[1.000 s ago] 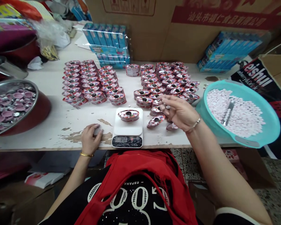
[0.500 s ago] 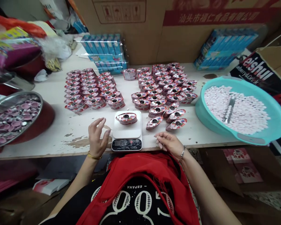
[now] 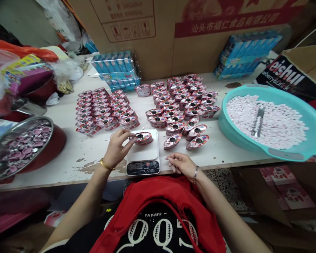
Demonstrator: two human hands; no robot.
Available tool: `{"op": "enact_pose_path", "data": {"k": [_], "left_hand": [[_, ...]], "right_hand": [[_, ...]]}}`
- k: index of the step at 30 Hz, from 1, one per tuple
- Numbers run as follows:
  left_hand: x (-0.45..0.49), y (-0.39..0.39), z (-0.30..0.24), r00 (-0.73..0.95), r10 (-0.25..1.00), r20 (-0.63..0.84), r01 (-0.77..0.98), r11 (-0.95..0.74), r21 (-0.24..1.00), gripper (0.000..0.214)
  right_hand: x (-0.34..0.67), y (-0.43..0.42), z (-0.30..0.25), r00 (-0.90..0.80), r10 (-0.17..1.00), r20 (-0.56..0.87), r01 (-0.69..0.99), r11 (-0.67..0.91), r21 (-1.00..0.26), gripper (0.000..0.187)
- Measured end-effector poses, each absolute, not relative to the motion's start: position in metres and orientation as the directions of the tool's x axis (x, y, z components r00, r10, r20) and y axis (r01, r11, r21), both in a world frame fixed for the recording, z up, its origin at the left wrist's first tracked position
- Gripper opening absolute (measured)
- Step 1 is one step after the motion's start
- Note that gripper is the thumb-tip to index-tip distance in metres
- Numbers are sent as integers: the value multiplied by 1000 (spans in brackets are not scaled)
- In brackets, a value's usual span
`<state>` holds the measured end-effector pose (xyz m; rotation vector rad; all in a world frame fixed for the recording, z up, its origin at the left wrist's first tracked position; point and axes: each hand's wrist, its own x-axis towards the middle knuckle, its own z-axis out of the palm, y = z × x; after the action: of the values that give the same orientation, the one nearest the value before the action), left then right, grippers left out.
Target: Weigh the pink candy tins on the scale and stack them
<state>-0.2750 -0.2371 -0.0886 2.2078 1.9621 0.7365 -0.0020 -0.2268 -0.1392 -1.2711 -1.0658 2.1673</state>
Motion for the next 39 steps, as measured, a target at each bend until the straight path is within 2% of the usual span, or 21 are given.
{"op": "enact_pose_path", "data": {"k": [4,7,11,15,18,22,25,27,29,33,39], "left_hand": [[-283,-226,-73,201,966,165,897,-249,364,18],[-283,-221,-62,309,948,70,918,-317,239,19],[-271,-214,-49,353,934,-47,935,-352,28,19],[-261,-208,-46,369,925,-95,926,-374,-44,18],[-265,-206,-49,382,923,-56,924,-381,22,19],[-270,-210,-49,384,914,133,870,-406,278,15],[-259,-222,-43,397,889,230,736,-458,499,12],[-251,-231,-39,471,853,223,643,-506,575,13],[-250,-237,-38,458,858,232,636,-499,588,16],[-274,-234,-50,157,947,280,813,-285,508,17],[-295,-227,-71,195,967,165,867,-248,431,22]], "right_hand": [[-5,-230,-142,-520,645,-560,26,-643,-765,46],[-8,-231,-143,-534,635,-559,23,-650,-760,47],[-13,-232,-142,-558,622,-549,21,-651,-759,46],[-20,-234,-142,-598,598,-533,8,-661,-750,44],[-27,-234,-141,-652,561,-511,-9,-680,-734,42],[-42,-234,-131,-693,540,-478,-111,-734,-670,37],[-56,-232,-120,-746,497,-444,-231,-818,-527,35],[-63,-231,-115,-780,466,-417,-283,-858,-429,33],[-67,-232,-112,-777,472,-417,-310,-863,-399,27],[-59,-236,-115,-721,517,-462,-305,-835,-458,20],[-29,-242,-118,-615,569,-546,-306,-810,-500,26]]}}
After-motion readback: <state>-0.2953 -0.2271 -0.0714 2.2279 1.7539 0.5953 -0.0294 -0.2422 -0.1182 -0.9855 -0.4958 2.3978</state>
